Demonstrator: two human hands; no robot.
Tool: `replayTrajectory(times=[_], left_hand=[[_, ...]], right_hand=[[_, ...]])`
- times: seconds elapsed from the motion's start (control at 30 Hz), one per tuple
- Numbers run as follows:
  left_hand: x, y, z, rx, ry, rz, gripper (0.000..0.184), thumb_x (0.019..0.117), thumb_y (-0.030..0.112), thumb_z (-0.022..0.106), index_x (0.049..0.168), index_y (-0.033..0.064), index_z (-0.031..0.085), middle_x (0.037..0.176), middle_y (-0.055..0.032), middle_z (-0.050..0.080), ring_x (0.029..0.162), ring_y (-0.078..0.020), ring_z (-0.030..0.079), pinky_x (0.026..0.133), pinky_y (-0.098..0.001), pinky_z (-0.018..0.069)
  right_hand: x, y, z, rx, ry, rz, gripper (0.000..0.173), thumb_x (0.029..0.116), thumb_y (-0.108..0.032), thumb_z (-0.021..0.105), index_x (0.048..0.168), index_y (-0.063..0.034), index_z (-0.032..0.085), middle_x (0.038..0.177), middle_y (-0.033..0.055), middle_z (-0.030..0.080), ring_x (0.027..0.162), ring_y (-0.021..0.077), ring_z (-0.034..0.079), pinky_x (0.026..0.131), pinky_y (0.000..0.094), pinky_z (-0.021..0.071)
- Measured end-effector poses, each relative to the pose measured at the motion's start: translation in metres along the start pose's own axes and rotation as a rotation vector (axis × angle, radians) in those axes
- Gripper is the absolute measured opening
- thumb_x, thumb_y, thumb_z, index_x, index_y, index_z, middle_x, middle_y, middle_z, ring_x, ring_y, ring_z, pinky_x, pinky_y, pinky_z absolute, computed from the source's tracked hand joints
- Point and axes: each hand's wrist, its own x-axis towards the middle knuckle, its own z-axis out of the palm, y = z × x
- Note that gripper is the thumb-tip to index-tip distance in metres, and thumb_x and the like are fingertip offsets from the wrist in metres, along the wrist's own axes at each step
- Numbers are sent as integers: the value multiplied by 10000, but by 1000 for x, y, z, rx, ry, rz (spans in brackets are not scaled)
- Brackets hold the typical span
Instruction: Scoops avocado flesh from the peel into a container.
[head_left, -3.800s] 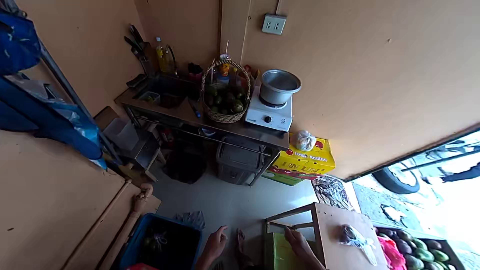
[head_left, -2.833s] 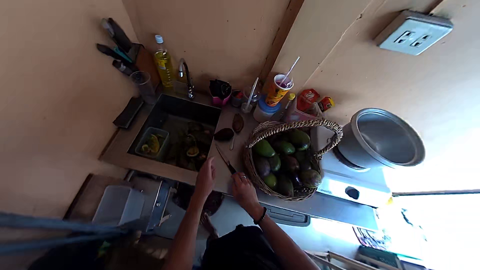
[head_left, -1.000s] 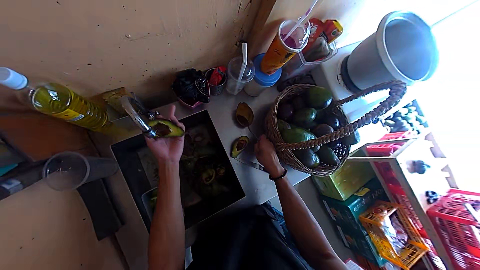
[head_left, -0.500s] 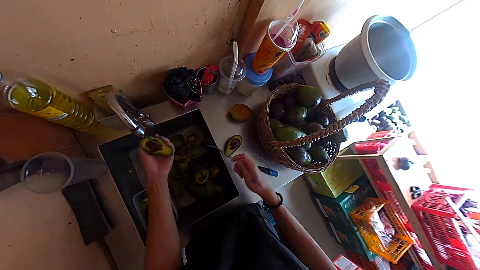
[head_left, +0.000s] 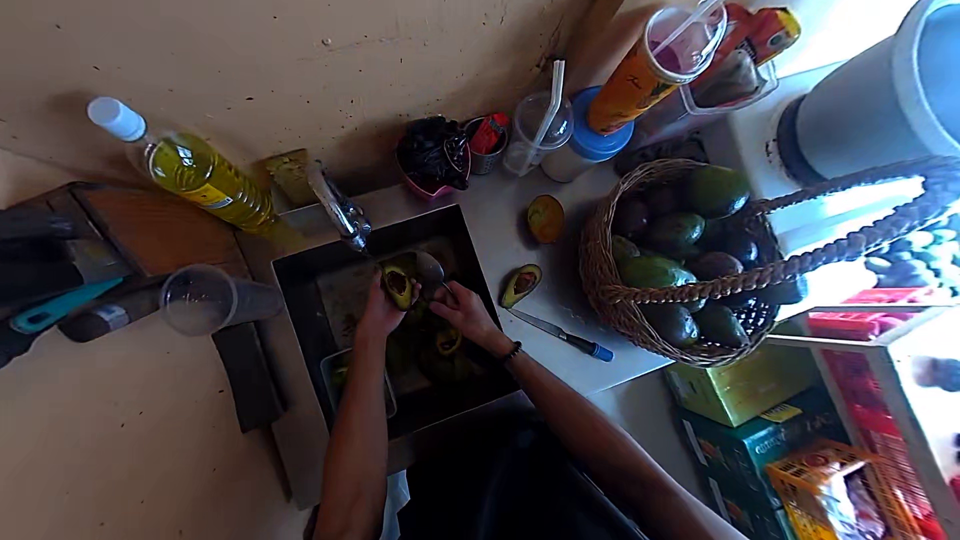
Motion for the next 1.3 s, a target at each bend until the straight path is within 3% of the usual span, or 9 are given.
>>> replayTrajectory(times=[0.13, 0.37, 0.57, 0.67, 0.9, 1.03, 1.1, 1.2, 1.3], left_hand=[[-5, -3, 3, 87, 4, 4, 568, 1054, 627, 281, 1290, 179, 537, 1113, -29, 652, 995, -145, 647, 864, -341, 553], [-17, 1, -4, 175, -62, 31, 433, 1083, 499, 275, 1180, 203, 576, 1072, 22, 665, 996, -105, 648, 887, -326, 542], [-14, 9, -9, 221, -41, -18, 334, 1082, 363, 332, 1089, 156, 594, 970, -21, 677, 837, -129, 674, 740, -296, 573], [-16, 18, -15, 181, -30, -39, 350, 1075, 382, 367, 1203, 151, 596, 1045, -62, 683, 817, -145, 682, 664, -259, 573], [-11, 27, -20, 154, 141, -68, 357, 1023, 376, 441, 1248, 130, 567, 1206, -112, 640, 928, -228, 676, 726, -344, 577], [-10, 27, -34, 47, -94, -18, 425, 999, 333, 368, 1342, 164, 554, 1286, -136, 645, 1067, -269, 690, 759, -346, 599], [-8, 25, -44, -29, -264, 28, 483, 950, 304, 406, 1404, 179, 513, 1335, -147, 619, 1126, -283, 673, 796, -354, 603], [-6, 17, -56, -123, -450, 116, 664, 788, 203, 763, 1408, 166, 527, 1362, -199, 601, 1163, -331, 666, 860, -380, 613], [-6, 17, -56, -104, -499, 130, 679, 812, 181, 806, 1428, 156, 521, 1371, -206, 597, 1167, -330, 667, 896, -379, 608]], right_hand=[[29, -9, 25, 21, 1, 25, 305, 938, -338, 770, 1164, -135, 756, 680, 62, 576, 555, 190, 459, 550, 417, 427], [37, -11, 42, -79, -36, 6, 194, 985, -289, 715, 1027, -105, 758, 726, 92, 626, 605, 248, 555, 561, 474, 469], [44, -27, 25, -44, -88, 28, 214, 1029, -221, 649, 1018, -17, 713, 732, 105, 609, 634, 235, 554, 615, 455, 476], [60, -14, 26, 27, -63, 8, 204, 999, -211, 674, 1030, -22, 746, 788, 81, 690, 692, 185, 622, 703, 436, 534], [32, -43, 5, -48, 122, 156, 233, 1027, -297, 650, 1033, -71, 710, 747, 126, 604, 632, 291, 552, 562, 491, 445], [25, -34, 0, -189, 103, 318, 510, 1023, -466, 608, 1377, -99, 575, 988, 237, 686, 884, 450, 666, 691, 636, 516], [20, -24, 4, -243, 130, 284, 488, 1018, -511, 592, 1270, -94, 570, 854, 204, 653, 748, 421, 654, 582, 591, 508], [21, -21, 7, -274, 113, 263, 349, 1030, -415, 613, 1011, -66, 619, 729, 154, 597, 644, 358, 602, 520, 542, 456], [21, -19, 7, -305, 21, 276, 248, 1047, -259, 576, 1182, -68, 662, 879, 183, 693, 799, 384, 684, 669, 587, 535]])
